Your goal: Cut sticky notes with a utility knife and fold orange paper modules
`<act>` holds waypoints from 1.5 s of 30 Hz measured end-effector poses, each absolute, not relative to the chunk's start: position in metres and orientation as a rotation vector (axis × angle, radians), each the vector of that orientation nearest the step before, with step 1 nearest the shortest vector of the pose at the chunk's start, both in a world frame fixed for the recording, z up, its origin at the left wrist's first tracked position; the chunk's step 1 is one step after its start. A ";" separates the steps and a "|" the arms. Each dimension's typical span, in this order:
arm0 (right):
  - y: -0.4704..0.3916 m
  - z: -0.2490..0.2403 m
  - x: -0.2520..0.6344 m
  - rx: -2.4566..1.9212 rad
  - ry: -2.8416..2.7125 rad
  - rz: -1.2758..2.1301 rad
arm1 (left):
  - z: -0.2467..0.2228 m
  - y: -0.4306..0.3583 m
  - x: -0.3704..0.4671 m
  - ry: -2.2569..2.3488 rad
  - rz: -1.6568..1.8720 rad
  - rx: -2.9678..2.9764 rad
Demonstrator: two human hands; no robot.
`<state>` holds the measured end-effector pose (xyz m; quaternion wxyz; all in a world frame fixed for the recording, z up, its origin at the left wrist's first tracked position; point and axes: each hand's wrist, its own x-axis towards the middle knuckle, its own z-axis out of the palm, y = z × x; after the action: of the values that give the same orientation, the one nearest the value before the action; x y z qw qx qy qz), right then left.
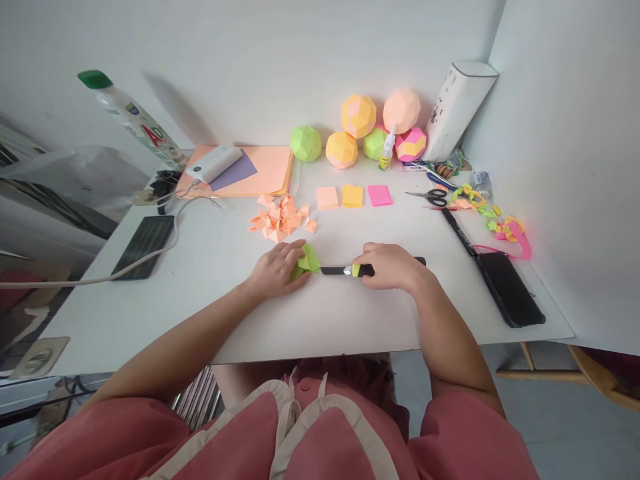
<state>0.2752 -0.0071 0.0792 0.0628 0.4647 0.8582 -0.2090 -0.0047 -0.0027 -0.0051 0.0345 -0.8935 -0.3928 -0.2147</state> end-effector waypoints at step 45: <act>-0.008 0.077 0.273 1.377 2.663 -0.589 | -0.005 -0.003 -0.005 -1.232 -0.628 -2.754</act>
<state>0.2732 -0.0079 0.0770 0.0430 0.4503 0.8708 -0.1927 -0.0050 -0.0028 -0.0050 0.0299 -0.8932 -0.3997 -0.2037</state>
